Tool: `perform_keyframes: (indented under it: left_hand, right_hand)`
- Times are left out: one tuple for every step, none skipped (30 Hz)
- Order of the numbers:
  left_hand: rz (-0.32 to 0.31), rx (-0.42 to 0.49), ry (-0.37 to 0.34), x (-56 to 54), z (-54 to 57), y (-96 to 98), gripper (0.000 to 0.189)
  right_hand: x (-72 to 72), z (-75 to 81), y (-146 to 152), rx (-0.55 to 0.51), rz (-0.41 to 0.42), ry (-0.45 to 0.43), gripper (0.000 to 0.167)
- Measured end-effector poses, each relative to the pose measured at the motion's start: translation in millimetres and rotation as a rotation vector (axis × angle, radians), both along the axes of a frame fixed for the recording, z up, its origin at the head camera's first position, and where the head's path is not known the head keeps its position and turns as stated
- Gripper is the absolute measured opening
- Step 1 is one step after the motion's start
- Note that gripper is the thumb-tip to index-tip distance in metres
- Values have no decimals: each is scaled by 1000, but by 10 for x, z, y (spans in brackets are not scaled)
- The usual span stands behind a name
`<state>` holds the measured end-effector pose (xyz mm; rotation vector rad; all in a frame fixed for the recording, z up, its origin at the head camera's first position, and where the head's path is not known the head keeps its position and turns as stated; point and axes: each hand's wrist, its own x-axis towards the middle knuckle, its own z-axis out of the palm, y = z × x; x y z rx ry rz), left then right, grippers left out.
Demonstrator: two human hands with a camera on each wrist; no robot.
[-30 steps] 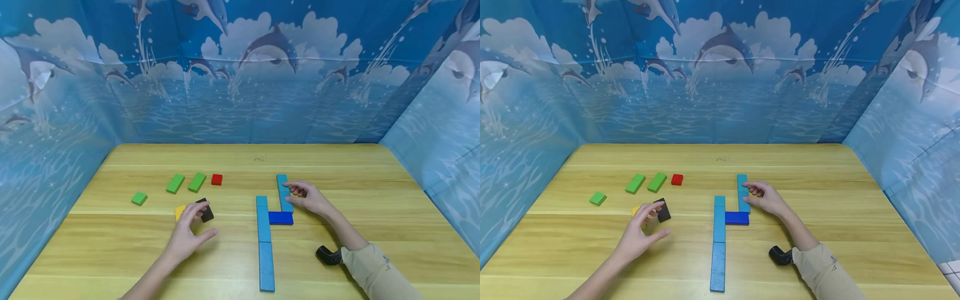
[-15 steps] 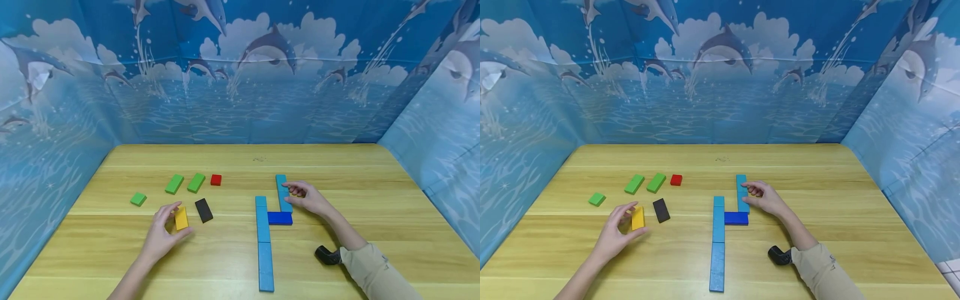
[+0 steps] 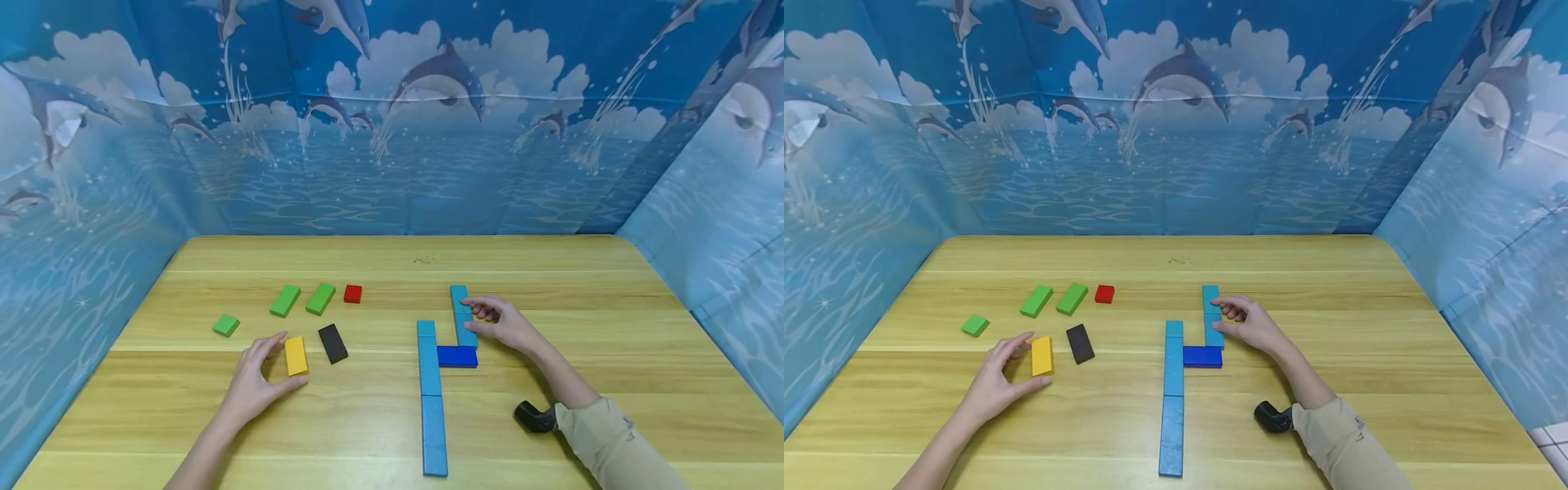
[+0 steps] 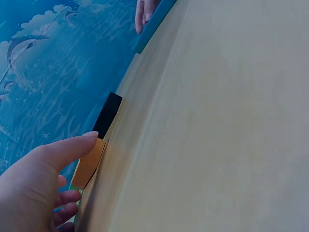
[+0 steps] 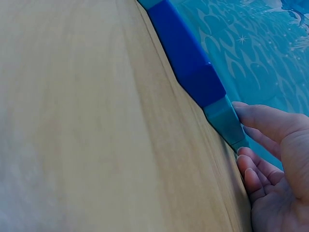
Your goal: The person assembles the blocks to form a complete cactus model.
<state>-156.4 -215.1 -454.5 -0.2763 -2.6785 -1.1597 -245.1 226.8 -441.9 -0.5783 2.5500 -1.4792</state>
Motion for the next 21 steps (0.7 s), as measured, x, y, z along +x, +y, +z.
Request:
perform_keyframes:
  left_hand:
    - [-4,-10,4,-5,-2,-9,80]
    - [-8,-18,3,-9,-2,-18,79]
    - [-12,-24,1,-14,-1,-25,79]
    - [-18,-27,-1,-17,1,-31,77]
    - [-22,-30,-5,-20,3,-36,76]
    - [-25,-32,-8,-23,7,-39,75]
    - [-27,-32,-10,-23,14,-40,74]
    - [-28,-30,-17,-24,20,-41,72]
    - [-28,-26,-22,-24,26,-40,71]
    - [-27,-22,-27,-24,31,-38,70]
    - [-25,-18,-32,-24,37,-36,69]
    - [-23,-12,-37,-24,43,-33,68]
    - [-20,-7,-44,-25,47,-31,67]
    - [-17,0,-51,-26,48,-30,67]
    - [-15,5,-55,-29,50,-28,67]
    - [-14,8,-58,-33,52,-26,67]
    - [-13,14,-61,-36,53,-25,67]
    - [-11,19,-63,-41,53,-23,67]
    - [-5,21,-65,-46,53,-21,66]
    - [3,26,-69,-50,54,-19,67]
    - [9,35,-75,-58,56,-16,67]
  right_hand:
    - [-1,-2,1,-1,0,0,45]
    - [-3,-4,2,0,0,0,45]
    - [-5,-6,2,1,0,1,45]
    - [-7,-8,3,1,-1,0,45]
    - [-9,-10,3,4,-2,1,45]
    - [-10,-12,3,5,-2,0,45]
    - [-12,-14,3,6,-3,-1,45]
    - [-12,-15,3,7,-3,-2,45]
    - [-12,-16,3,7,-3,-2,45]
    - [-13,-17,3,8,-3,-2,45]
    - [-12,-17,3,7,-3,-1,45]
    - [-11,-16,3,7,-2,-1,45]
    - [-10,-15,3,7,-1,0,45]
    - [-10,-15,3,7,0,2,45]
    - [-9,-13,3,6,0,1,45]
    - [-7,-11,3,5,0,1,45]
    - [-6,-9,3,4,0,0,45]
    - [-5,-7,2,3,-1,-1,45]
    - [-4,-5,2,3,-1,-3,45]
    - [-3,-3,2,3,-2,-5,45]
    - [-2,0,1,5,-4,-7,45]
